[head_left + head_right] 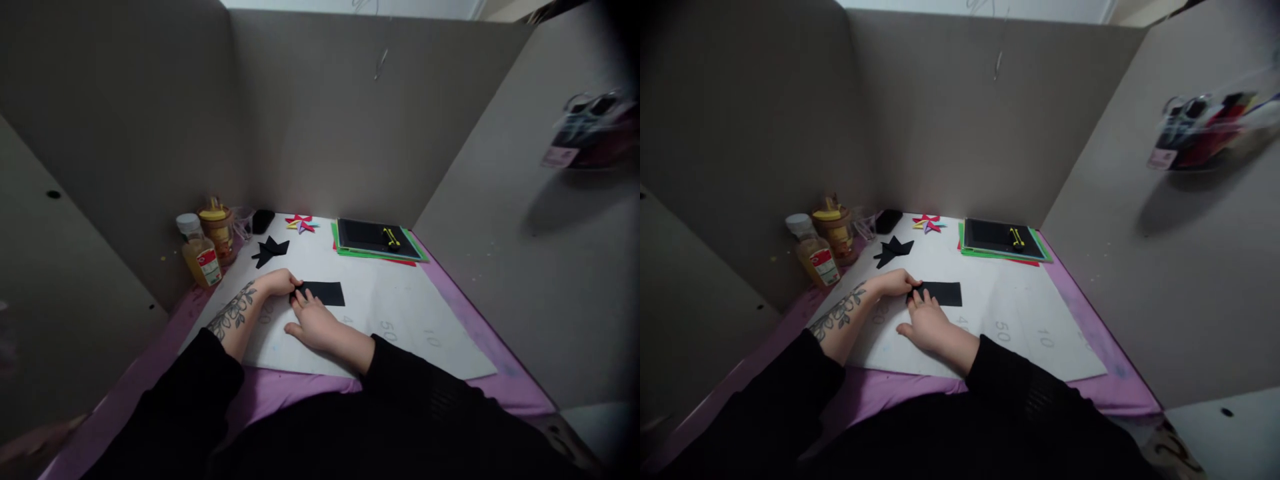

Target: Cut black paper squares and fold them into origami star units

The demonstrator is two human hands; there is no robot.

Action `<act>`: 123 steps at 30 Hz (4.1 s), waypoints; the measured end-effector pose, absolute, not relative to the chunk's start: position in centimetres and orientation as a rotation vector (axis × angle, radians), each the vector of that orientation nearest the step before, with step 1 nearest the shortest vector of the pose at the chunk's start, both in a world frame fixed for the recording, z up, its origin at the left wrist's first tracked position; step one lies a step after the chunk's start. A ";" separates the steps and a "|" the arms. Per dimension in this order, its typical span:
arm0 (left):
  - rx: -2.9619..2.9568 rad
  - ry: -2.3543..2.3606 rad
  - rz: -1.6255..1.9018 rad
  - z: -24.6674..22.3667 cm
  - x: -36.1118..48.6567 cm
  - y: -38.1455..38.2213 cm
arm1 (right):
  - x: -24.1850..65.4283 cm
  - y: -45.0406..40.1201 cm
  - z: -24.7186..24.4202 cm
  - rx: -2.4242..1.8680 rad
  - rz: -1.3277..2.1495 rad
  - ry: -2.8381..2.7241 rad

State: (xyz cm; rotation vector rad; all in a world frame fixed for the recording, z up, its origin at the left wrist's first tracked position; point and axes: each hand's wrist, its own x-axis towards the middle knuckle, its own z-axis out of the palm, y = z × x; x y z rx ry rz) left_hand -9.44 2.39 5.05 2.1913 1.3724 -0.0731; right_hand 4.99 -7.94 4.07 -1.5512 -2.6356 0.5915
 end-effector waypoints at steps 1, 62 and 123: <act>2.176 1.376 -0.075 5.0 -9.5 2.6 | 4.8 -7.9 3.8 -1.546 0.592 -2.622; 2.500 1.588 -0.056 2.8 -9.0 -2.0 | 13.0 -4.7 2.2 -1.991 0.171 -2.344; 2.664 1.682 0.092 6.3 -8.5 -7.4 | 15.5 -10.5 2.8 -2.003 0.179 -2.260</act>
